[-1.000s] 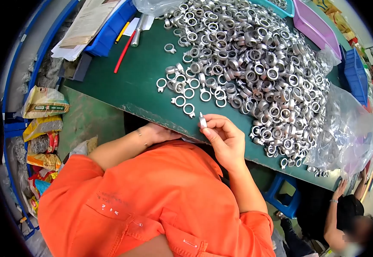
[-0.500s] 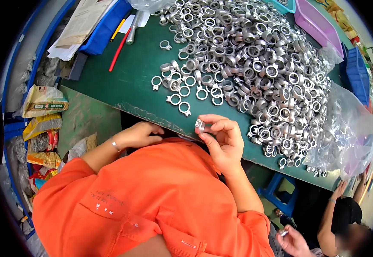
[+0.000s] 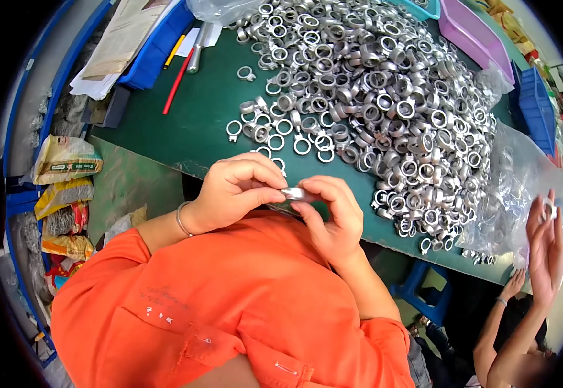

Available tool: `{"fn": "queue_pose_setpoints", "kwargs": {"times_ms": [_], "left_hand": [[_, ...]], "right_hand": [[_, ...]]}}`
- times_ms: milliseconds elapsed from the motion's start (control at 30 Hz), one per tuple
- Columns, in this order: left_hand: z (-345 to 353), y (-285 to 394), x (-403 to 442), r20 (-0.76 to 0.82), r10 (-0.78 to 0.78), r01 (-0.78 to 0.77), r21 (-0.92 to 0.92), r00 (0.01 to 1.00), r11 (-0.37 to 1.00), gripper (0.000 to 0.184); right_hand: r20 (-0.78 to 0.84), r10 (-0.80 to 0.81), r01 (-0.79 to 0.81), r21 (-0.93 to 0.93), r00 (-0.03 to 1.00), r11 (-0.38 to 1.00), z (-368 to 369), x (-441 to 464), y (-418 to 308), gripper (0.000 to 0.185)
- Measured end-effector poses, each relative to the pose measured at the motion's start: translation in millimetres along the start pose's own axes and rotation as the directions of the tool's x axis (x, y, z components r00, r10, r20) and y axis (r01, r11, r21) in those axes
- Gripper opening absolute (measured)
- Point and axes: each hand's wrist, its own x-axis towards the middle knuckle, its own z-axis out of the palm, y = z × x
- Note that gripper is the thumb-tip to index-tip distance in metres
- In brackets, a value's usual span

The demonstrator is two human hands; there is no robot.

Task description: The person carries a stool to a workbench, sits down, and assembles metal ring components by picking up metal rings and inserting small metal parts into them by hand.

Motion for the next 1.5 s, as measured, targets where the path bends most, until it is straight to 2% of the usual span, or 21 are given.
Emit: {"fn": "queue_pose_setpoints", "kwargs": {"times_ms": [133, 267, 333, 367, 400, 433, 467, 533, 600, 667, 733, 833, 900, 933, 1000, 1067, 1167, 1200, 1267, 1400, 1500], "left_hand": [[-5.4, -1.0, 0.2, 0.049, 0.131, -0.139, 0.234, 0.990, 0.962, 0.011], [-4.4, -0.4, -0.1, 0.026, 0.181, -0.181, 0.282, 0.983, 0.942, 0.014], [-0.6, -0.7, -3.7, -0.093, 0.018, -0.008, 0.102, 0.995, 0.995, 0.011], [0.9, -1.0, -5.1, -0.095, 0.020, -0.010, 0.103, 0.995, 0.995, 0.011], [1.8, -1.5, -5.6, -0.111, -0.166, 0.159, -0.072, 0.980, 0.985, 0.011], [1.2, -2.4, -4.8, -0.093, -0.346, 0.316, -0.245, 0.934, 0.917, 0.014], [-0.9, -3.5, -3.8, -0.092, -0.341, 0.312, -0.242, 0.935, 0.919, 0.014], [-4.4, -4.2, -1.8, 0.110, -0.576, 0.468, -0.714, 0.810, 0.521, 0.025], [-6.3, -3.1, -0.8, 0.114, -0.636, 0.503, -0.723, 0.763, 0.474, 0.025], [-12.7, -12.9, -7.0, 0.172, -0.583, 0.543, -0.633, 0.794, 0.552, 0.018], [-6.9, -5.3, -7.0, 0.080, -0.605, 0.518, -0.614, 0.792, 0.596, 0.012], [-10.0, 0.3, -5.4, -0.007, -0.550, 0.500, -0.406, 0.835, 0.765, 0.008], [-10.3, -3.1, -5.6, -0.048, -0.537, 0.479, -0.392, 0.842, 0.785, 0.008], [-10.1, -3.4, -4.8, -0.060, -0.539, 0.479, -0.385, 0.840, 0.789, 0.009], [-10.2, -3.4, -3.5, -0.026, -0.522, 0.472, -0.389, 0.853, 0.791, 0.010], [-8.7, -4.7, -3.3, 0.009, -0.509, 0.470, -0.401, 0.861, 0.787, 0.010], [-6.6, -8.2, -3.3, -0.036, -0.452, 0.431, -0.239, 0.891, 0.870, 0.010], [-6.4, -10.7, -3.4, -0.071, -0.326, 0.315, -0.126, 0.943, 0.941, 0.009], [-6.3, -14.5, -3.9, -0.092, -0.050, 0.060, 0.112, 0.994, 0.992, 0.008], [-6.2, -9.6, -3.3, -0.081, -0.074, 0.084, 0.135, 0.994, 0.987, 0.009], [-7.3, -13.3, -3.2, -0.056, 0.041, -0.031, 0.165, 0.998, 0.986, 0.007]], "right_hand": [[0.055, 0.000, 0.003, -0.057, 0.999, 0.998, -1.9, -3.2, 4.7, 0.025], [0.050, 0.079, -0.081, 0.032, 0.996, 0.996, 0.6, -3.0, 5.3, 0.024], [0.057, 0.089, -0.091, 0.036, 0.994, 0.995, 1.1, -0.5, 2.9, 0.025], [0.078, -0.058, 0.067, -0.119, 0.995, 0.991, 1.3, 3.5, -1.8, 0.025], [0.120, -0.202, 0.227, -0.265, 0.972, 0.937, 1.9, 7.4, -4.3, 0.025], [0.153, -0.247, 0.281, -0.273, 0.957, 0.920, 3.7, 8.2, -3.1, 0.027], [0.237, -0.307, 0.364, -0.251, 0.922, 0.897, 3.8, 12.1, -2.2, 0.026], [0.258, -0.320, 0.373, -0.193, 0.912, 0.908, 11.1, 18.6, -3.7, 0.026], [0.137, -0.227, 0.263, -0.383, 0.964, 0.886, 15.3, 17.4, 10.5, 0.023], [0.207, -0.190, 0.281, -0.707, 0.960, 0.649, 15.7, 32.0, 20.9, 0.020], [0.220, -0.102, 0.239, -0.801, 0.970, 0.549, 15.8, 37.1, 27.3, 0.019], [0.222, -0.139, 0.260, -0.753, 0.965, 0.604, 12.5, 37.4, 22.6, 0.015], [0.190, -0.079, 0.154, -0.422, 0.979, 0.894, 11.3, 32.8, 18.5, 0.010], [0.144, 0.093, -0.057, -0.235, 0.985, 0.970, 13.3, 28.0, 13.2, 0.012], [0.151, 0.304, -0.297, -0.066, 0.941, 0.953, 14.4, 18.8, 6.5, 0.012], [0.158, 0.269, -0.262, -0.063, 0.950, 0.963, 14.9, 15.0, 8.4, 0.012], [0.201, -0.036, 0.080, -0.217, 0.979, 0.973, 13.5, 17.1, 10.5, 0.007], [0.200, -0.031, 0.075, -0.218, 0.979, 0.973, 13.8, 14.5, 9.9, 0.007], [0.092, 0.370, -0.378, 0.091, 0.925, 0.922, 15.4, 8.7, 8.0, 0.008], [0.191, 0.471, -0.507, 0.377, 0.861, 0.775, 11.9, 13.4, 7.6, 0.017], [0.313, 0.513, -0.601, 0.398, 0.799, 0.693, 7.7, 16.4, 4.2, 0.018]]}}
